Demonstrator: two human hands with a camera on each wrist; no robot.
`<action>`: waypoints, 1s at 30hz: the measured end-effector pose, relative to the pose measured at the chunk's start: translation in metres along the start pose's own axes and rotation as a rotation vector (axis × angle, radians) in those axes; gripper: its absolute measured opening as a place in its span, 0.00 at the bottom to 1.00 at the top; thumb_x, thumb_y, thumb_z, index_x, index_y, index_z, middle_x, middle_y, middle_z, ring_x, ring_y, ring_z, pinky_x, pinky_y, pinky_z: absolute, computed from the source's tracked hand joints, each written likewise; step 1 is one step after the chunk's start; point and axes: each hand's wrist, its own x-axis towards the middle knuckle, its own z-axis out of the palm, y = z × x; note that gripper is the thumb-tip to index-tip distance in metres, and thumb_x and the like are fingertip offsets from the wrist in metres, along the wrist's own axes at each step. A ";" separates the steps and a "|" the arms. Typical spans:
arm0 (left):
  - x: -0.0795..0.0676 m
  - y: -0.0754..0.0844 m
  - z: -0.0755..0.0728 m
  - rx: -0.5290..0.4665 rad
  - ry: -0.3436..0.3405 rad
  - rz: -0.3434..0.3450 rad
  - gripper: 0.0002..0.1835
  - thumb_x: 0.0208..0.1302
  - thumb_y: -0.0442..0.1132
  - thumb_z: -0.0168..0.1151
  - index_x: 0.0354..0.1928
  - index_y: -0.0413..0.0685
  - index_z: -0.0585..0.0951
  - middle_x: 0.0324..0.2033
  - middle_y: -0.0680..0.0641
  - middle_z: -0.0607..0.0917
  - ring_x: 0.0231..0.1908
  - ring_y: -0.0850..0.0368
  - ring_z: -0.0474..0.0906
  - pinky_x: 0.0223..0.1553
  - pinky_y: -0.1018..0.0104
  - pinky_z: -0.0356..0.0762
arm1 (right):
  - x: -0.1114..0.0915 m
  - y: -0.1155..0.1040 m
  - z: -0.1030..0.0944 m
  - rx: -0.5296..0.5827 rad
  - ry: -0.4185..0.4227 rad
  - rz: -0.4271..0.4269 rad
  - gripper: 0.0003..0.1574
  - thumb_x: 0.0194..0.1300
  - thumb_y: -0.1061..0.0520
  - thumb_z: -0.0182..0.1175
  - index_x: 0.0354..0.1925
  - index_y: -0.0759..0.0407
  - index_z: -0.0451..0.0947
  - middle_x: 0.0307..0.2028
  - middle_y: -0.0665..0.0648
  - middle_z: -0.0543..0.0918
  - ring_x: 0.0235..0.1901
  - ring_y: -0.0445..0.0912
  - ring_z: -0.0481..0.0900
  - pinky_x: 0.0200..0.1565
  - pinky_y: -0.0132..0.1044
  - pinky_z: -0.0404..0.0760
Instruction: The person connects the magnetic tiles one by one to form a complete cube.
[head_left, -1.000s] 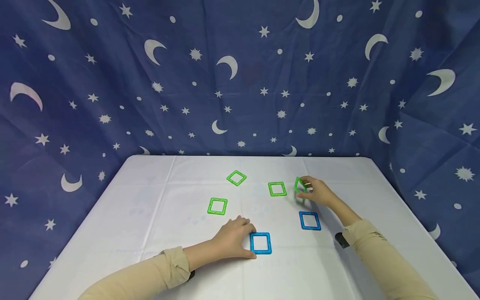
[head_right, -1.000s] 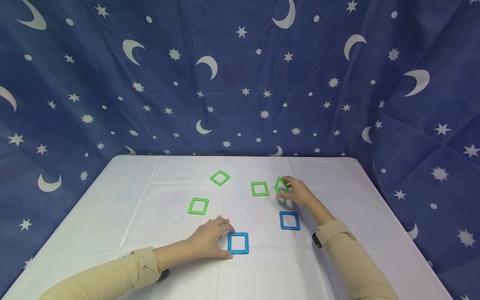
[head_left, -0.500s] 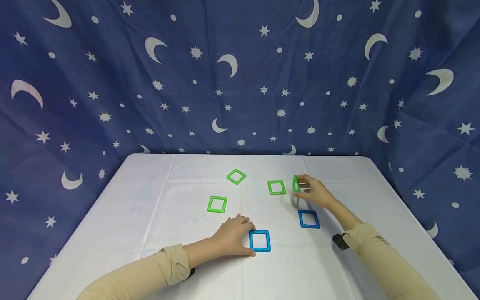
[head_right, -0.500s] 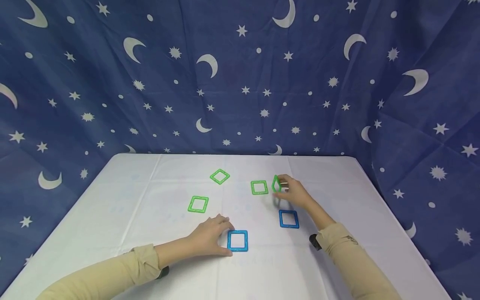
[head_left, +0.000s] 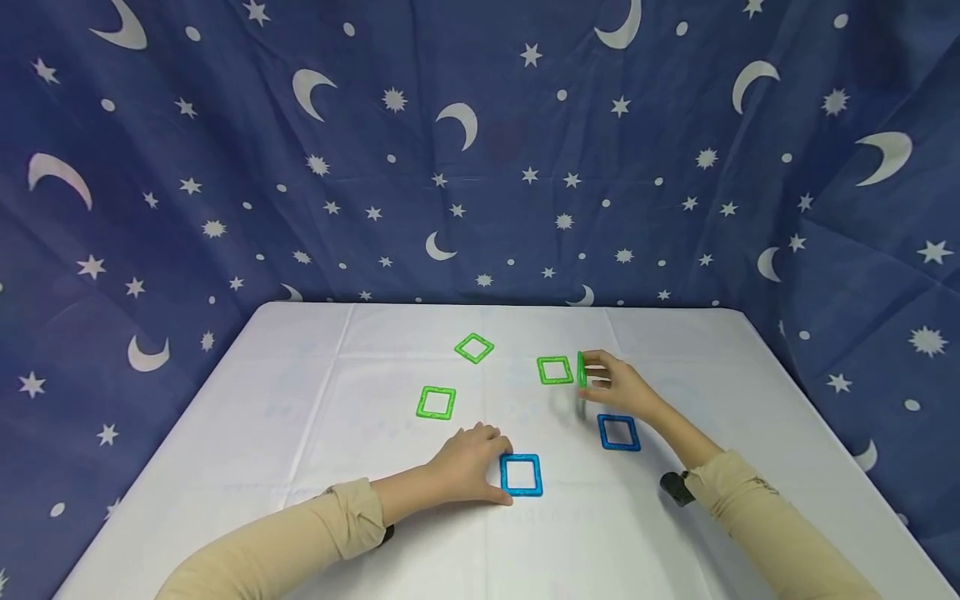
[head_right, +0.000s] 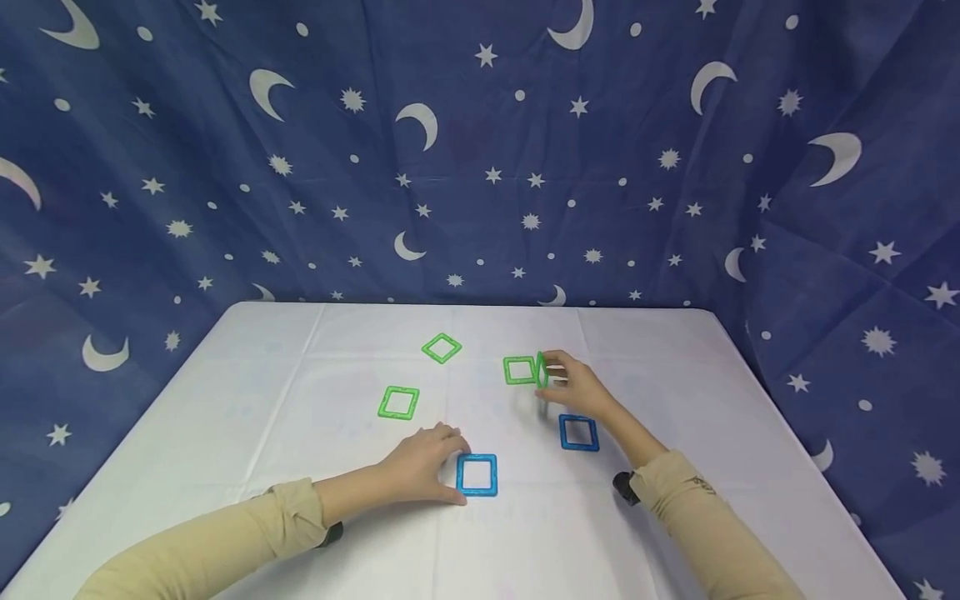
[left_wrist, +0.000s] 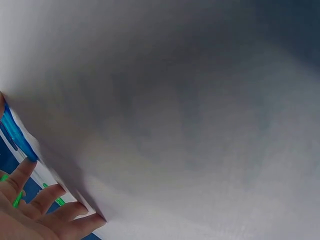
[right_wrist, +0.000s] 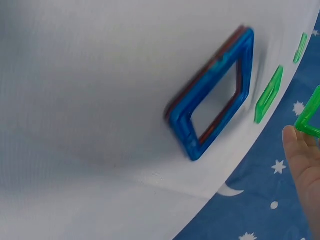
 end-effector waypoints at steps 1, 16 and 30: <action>0.000 0.000 0.000 -0.001 -0.001 -0.002 0.31 0.41 0.61 0.74 0.47 0.54 0.79 0.45 0.50 0.80 0.56 0.41 0.75 0.53 0.43 0.73 | 0.000 -0.001 0.001 0.013 -0.009 -0.005 0.40 0.58 0.65 0.64 0.63 0.75 0.57 0.60 0.76 0.67 0.60 0.69 0.68 0.58 0.53 0.72; 0.000 0.000 0.001 -0.027 -0.011 -0.026 0.32 0.42 0.61 0.74 0.49 0.54 0.79 0.53 0.44 0.79 0.60 0.37 0.71 0.56 0.39 0.70 | -0.007 -0.005 0.011 0.078 -0.064 -0.056 0.39 0.58 0.65 0.64 0.62 0.75 0.57 0.59 0.75 0.68 0.60 0.68 0.67 0.58 0.51 0.73; 0.000 -0.002 0.005 -0.057 0.007 -0.037 0.32 0.42 0.61 0.74 0.49 0.55 0.79 0.56 0.42 0.77 0.61 0.36 0.69 0.58 0.38 0.67 | -0.021 -0.007 0.021 0.086 -0.131 -0.081 0.38 0.57 0.64 0.65 0.60 0.75 0.59 0.58 0.74 0.69 0.59 0.67 0.69 0.57 0.50 0.74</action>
